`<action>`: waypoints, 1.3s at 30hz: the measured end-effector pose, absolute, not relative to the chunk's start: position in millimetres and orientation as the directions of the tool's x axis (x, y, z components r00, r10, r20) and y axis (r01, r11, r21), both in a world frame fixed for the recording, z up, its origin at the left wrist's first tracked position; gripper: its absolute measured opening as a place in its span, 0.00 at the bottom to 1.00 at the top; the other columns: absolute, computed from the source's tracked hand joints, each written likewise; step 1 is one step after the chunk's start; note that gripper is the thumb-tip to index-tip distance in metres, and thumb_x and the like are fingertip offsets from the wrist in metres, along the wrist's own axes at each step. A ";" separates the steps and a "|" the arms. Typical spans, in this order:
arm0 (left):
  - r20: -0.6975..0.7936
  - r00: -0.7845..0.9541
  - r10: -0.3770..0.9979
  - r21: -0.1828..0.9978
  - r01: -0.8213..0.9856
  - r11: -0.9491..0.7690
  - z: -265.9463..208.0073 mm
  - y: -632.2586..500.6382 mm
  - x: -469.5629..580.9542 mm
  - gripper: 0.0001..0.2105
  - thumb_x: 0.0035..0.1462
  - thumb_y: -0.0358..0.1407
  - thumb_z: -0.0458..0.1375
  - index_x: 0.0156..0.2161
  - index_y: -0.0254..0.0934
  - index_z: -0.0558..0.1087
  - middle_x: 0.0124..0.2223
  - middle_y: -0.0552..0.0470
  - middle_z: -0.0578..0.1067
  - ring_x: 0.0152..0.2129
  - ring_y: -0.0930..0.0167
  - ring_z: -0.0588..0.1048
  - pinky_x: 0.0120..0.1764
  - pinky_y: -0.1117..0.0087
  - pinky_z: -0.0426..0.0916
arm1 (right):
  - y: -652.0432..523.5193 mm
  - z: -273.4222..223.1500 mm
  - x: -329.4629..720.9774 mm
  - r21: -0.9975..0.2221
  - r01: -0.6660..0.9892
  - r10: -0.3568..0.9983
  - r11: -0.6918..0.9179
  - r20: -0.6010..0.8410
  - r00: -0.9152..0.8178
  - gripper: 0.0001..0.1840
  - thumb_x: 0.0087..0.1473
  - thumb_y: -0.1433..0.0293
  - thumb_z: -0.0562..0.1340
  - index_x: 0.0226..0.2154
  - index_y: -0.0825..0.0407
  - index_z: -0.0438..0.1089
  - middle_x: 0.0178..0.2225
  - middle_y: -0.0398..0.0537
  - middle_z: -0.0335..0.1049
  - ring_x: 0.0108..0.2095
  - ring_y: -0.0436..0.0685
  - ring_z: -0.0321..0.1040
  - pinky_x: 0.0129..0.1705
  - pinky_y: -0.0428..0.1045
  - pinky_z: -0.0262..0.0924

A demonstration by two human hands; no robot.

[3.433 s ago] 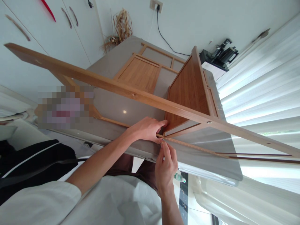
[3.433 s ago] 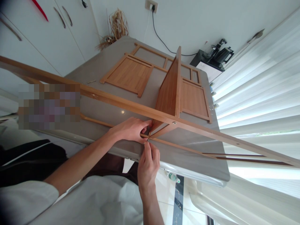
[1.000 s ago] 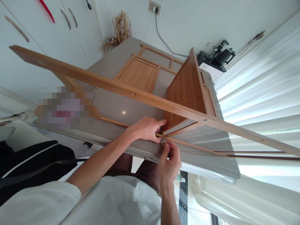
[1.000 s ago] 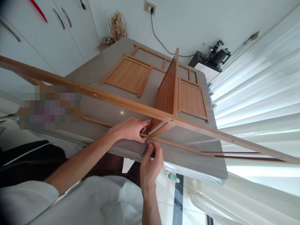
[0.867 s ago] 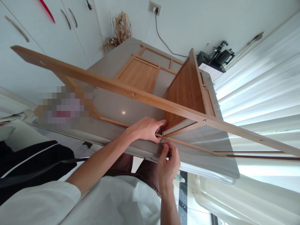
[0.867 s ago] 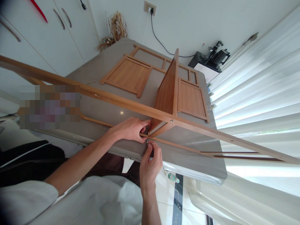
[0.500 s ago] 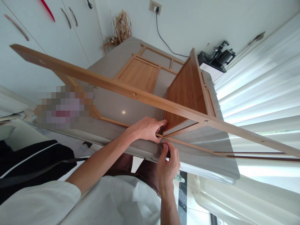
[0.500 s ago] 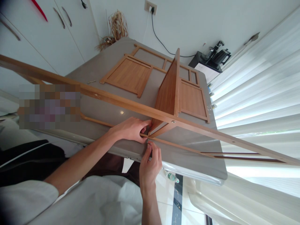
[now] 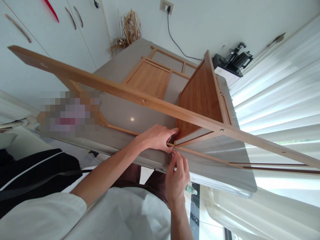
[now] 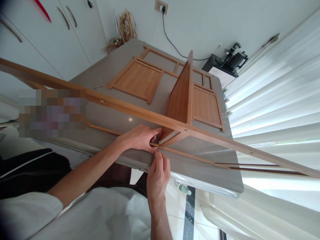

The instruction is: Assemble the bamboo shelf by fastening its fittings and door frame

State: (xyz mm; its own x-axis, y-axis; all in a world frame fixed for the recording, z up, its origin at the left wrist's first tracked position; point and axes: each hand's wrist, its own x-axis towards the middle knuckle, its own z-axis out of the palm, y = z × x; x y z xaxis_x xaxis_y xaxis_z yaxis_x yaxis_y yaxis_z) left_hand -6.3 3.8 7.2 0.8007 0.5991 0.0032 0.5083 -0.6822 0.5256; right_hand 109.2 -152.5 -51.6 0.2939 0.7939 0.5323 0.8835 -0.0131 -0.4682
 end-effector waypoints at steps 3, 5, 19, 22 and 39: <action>0.001 0.804 0.595 0.531 0.504 -0.681 8.6 3.8 -6.6 0.18 0.50 0.48 0.62 0.42 0.44 0.65 0.30 0.59 0.79 0.26 0.66 0.78 0.24 0.67 0.54 | -152.6 -50.9 107.7 -0.470 0.883 0.801 -0.012 0.523 0.290 0.12 0.67 0.72 0.56 0.49 0.50 0.73 0.43 0.50 0.76 0.44 0.53 0.74 0.47 0.48 0.67; -0.008 0.802 0.597 0.531 0.509 -0.678 10.0 3.8 -6.6 0.18 0.50 0.48 0.62 0.42 0.44 0.65 0.30 0.59 0.79 0.26 0.66 0.78 0.24 0.67 0.55 | -152.1 -50.1 107.2 -0.488 0.872 0.797 -0.020 0.519 0.309 0.12 0.67 0.71 0.56 0.48 0.50 0.73 0.42 0.50 0.76 0.43 0.53 0.74 0.46 0.48 0.67; 0.005 0.799 0.602 0.518 0.512 -0.685 7.3 3.2 -6.8 0.17 0.48 0.46 0.62 0.42 0.44 0.66 0.31 0.59 0.79 0.26 0.66 0.78 0.25 0.67 0.56 | -149.1 -43.4 111.9 -0.706 0.699 0.754 -0.114 0.396 0.524 0.12 0.67 0.63 0.58 0.43 0.51 0.74 0.40 0.48 0.79 0.41 0.54 0.76 0.45 0.48 0.66; 0.016 0.797 0.604 0.515 0.511 -0.688 6.6 2.6 -6.6 0.17 0.49 0.46 0.62 0.41 0.44 0.65 0.31 0.60 0.79 0.26 0.66 0.78 0.25 0.67 0.56 | -149.1 -41.9 113.1 -0.740 0.657 0.756 -0.141 0.348 0.555 0.13 0.66 0.61 0.58 0.43 0.50 0.74 0.39 0.47 0.79 0.40 0.55 0.76 0.44 0.48 0.66; -0.007 0.788 0.616 0.501 0.536 -0.679 8.5 1.9 -6.0 0.17 0.49 0.46 0.63 0.41 0.44 0.65 0.32 0.59 0.80 0.28 0.66 0.79 0.27 0.68 0.58 | -150.0 -42.7 112.0 -0.724 0.679 0.764 -0.123 0.368 0.531 0.12 0.67 0.63 0.57 0.43 0.51 0.73 0.40 0.48 0.78 0.40 0.54 0.75 0.45 0.49 0.67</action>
